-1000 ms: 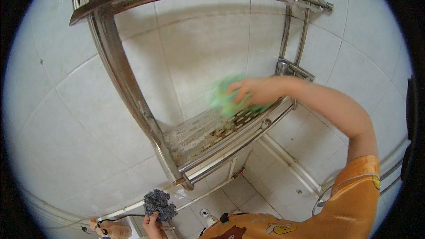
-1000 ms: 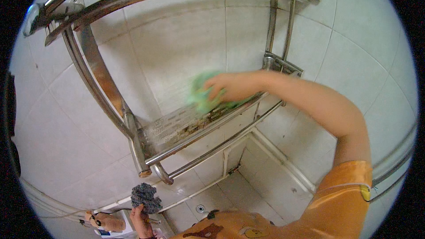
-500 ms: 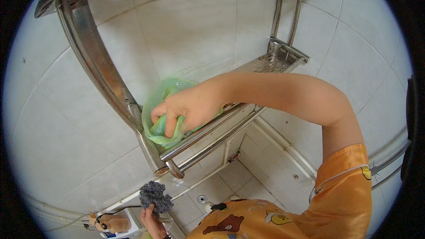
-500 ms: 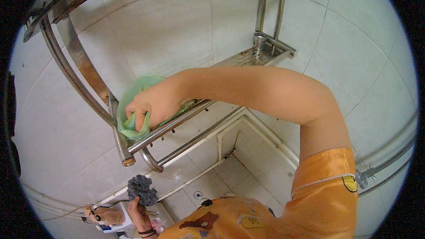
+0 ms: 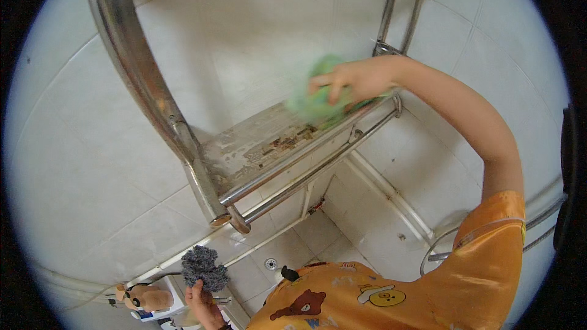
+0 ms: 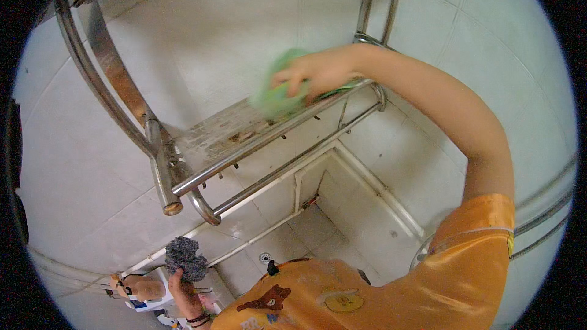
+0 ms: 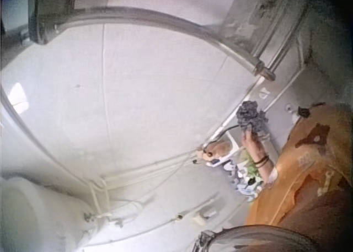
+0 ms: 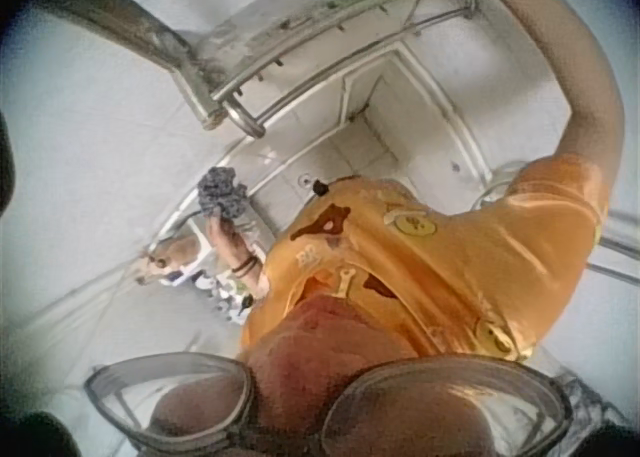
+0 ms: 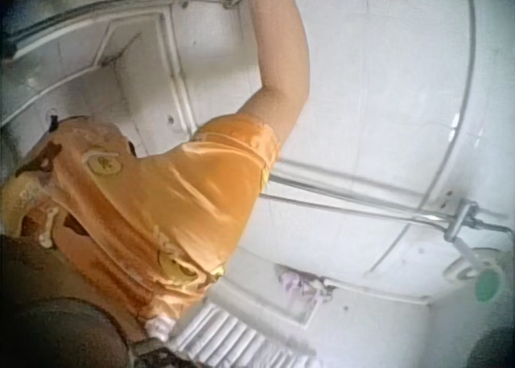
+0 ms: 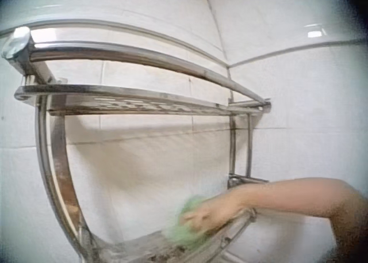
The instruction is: The person cleans a metal shower rack using a green cloth and a steel wool pad. They wipe the rack's surfaces and then scrub it with the steel wool before rinsing the area with a handheld shower head.
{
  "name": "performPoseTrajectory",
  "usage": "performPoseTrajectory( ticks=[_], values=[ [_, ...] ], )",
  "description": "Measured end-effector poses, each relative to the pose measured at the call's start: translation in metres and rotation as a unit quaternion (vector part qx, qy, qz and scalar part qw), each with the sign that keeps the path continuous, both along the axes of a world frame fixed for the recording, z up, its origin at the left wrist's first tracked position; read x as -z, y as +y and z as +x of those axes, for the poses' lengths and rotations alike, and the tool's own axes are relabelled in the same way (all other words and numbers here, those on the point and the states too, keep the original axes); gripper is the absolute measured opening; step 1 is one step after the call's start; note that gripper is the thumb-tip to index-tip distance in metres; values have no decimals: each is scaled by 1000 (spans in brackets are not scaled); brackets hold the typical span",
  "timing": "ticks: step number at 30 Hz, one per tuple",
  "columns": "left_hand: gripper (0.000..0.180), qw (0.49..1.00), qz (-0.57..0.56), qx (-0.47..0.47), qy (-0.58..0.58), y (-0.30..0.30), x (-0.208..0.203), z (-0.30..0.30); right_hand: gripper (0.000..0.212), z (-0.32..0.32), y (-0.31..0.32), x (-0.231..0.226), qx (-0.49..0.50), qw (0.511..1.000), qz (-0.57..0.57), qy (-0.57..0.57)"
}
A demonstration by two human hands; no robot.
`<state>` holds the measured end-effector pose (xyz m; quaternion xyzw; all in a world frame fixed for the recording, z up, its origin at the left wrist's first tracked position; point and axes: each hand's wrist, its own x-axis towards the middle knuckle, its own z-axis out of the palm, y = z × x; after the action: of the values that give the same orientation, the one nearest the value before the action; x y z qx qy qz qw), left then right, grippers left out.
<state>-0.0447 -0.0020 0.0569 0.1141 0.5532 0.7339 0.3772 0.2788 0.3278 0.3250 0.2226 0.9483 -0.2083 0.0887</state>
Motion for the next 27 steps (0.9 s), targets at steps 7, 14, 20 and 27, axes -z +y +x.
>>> performPoseTrajectory(
  ticks=[7,14,20,27],
  values=[
    [22,999,15,35,-12,11,15,-5,21,-95,-23,17,-175,972,-97,123],
    [14,1000,-16,14,-12,16,3,5,30,22,17,7,55,998,-7,11],
    [14,999,7,33,21,1,27,-8,14,69,14,-6,290,953,-73,47],
    [16,996,-71,-45,-8,17,1,11,38,-80,-15,26,-161,979,-60,108]
  ],
)
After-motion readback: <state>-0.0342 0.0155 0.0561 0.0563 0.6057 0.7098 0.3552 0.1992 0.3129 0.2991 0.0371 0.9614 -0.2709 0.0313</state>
